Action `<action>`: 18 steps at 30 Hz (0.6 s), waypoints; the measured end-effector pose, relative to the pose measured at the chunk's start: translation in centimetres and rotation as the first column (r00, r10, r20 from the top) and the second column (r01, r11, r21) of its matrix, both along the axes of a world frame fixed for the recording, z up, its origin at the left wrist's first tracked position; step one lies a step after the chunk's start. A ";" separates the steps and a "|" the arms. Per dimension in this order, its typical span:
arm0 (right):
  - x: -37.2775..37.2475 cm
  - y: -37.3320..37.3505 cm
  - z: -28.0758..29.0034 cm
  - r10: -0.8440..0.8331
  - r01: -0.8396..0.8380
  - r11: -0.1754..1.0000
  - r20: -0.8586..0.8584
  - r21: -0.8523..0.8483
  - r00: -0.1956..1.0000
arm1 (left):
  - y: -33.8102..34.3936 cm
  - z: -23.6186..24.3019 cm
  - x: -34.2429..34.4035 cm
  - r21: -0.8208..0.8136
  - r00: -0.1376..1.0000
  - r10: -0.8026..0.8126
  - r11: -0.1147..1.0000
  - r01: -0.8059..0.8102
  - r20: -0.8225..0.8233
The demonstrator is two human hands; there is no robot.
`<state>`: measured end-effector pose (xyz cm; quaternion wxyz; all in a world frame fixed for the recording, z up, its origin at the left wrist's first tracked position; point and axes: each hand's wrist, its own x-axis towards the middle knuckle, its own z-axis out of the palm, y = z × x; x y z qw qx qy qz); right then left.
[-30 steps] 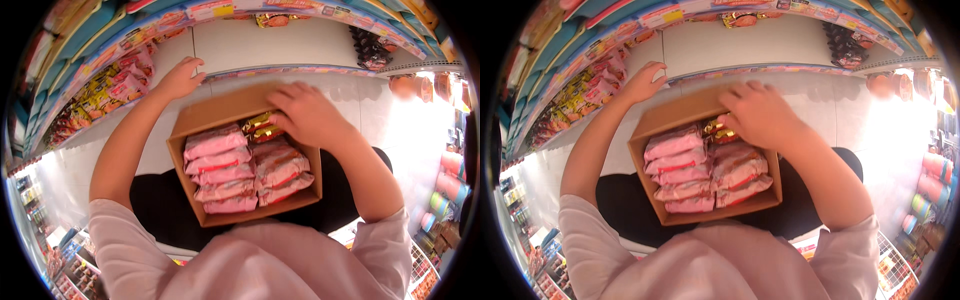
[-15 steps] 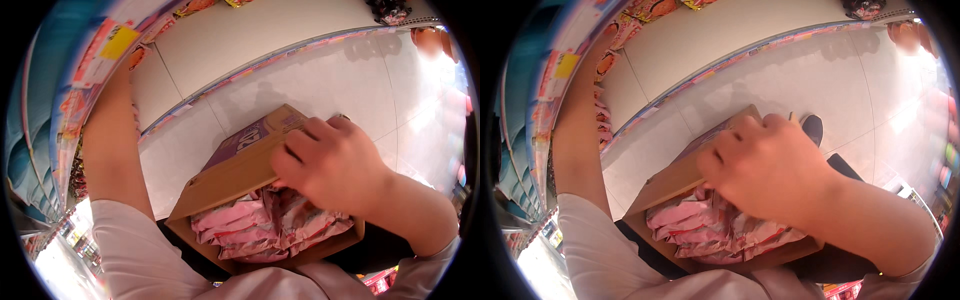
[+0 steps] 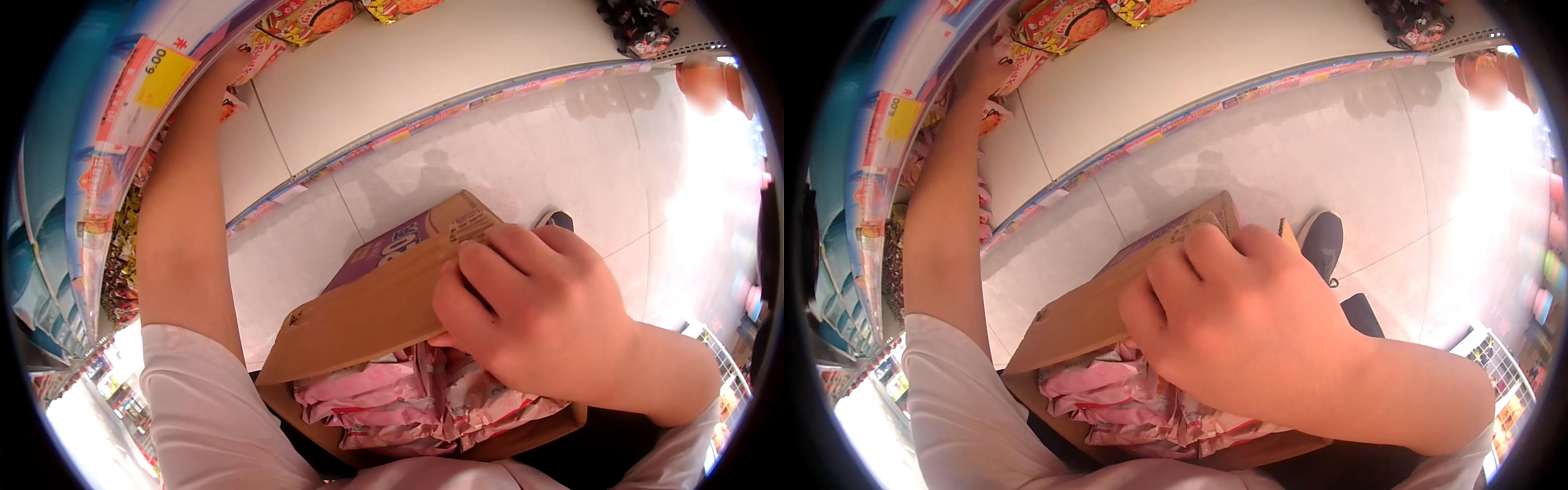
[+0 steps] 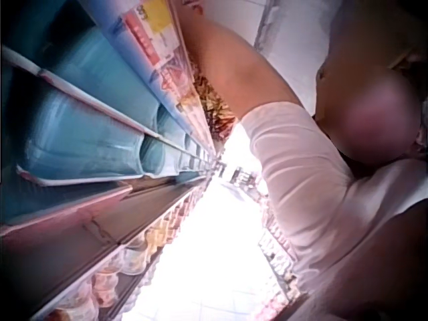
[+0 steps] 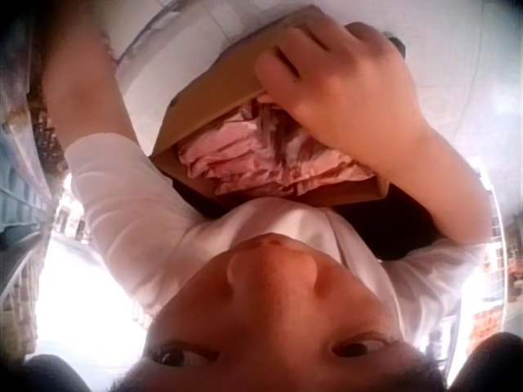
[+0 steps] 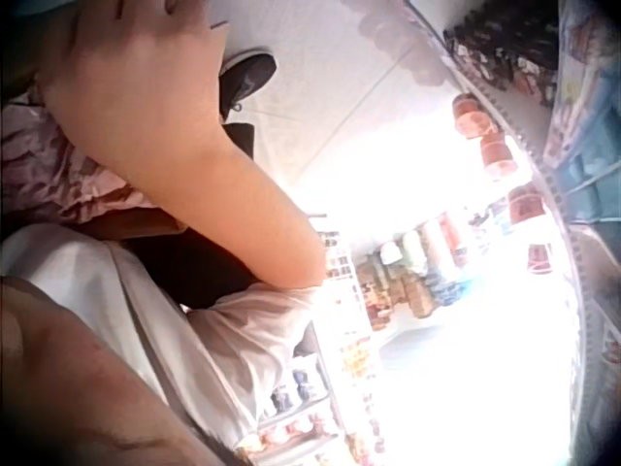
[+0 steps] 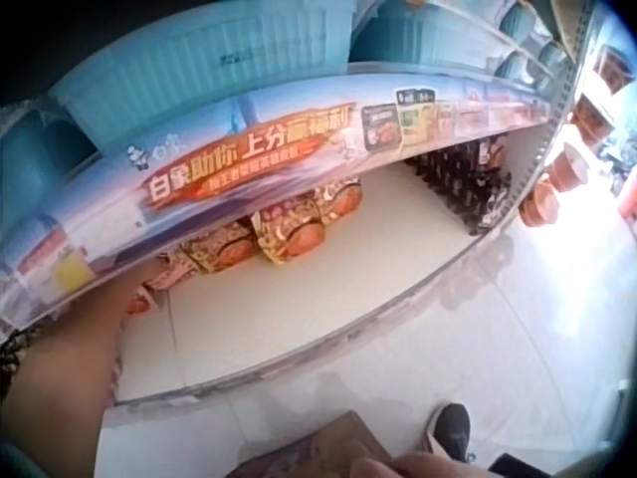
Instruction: The person sits on the floor in a store aisle and packs snack packages from a shelf into a cardboard box. They repeatedly reach for gold and pink snack packets, place them into the box, and arrange them to fit.
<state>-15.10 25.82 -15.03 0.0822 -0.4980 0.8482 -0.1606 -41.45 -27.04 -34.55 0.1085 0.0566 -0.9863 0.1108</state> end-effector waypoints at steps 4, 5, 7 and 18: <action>-0.2 0.3 0.0 -0.044 0.044 0.999 0.008 0.006 0.999 | 8.0 1.7 2.8 -0.072 0.996 -0.091 0.993 0.090 -0.009; -0.2 0.3 0.0 -0.041 0.041 0.999 0.008 0.000 0.999 | 8.9 2.5 2.9 -0.087 0.995 -0.098 0.992 0.096 -0.016; -0.1 0.1 0.0 -0.028 0.028 0.999 0.008 -0.016 1.000 | 8.9 3.0 3.8 -0.096 0.995 -0.102 0.990 0.100 -0.019; 0.5 0.1 -0.9 -0.052 0.046 0.993 -0.057 -0.105 0.997 | 8.6 4.4 8.4 0.012 0.992 -0.096 0.995 0.098 -0.082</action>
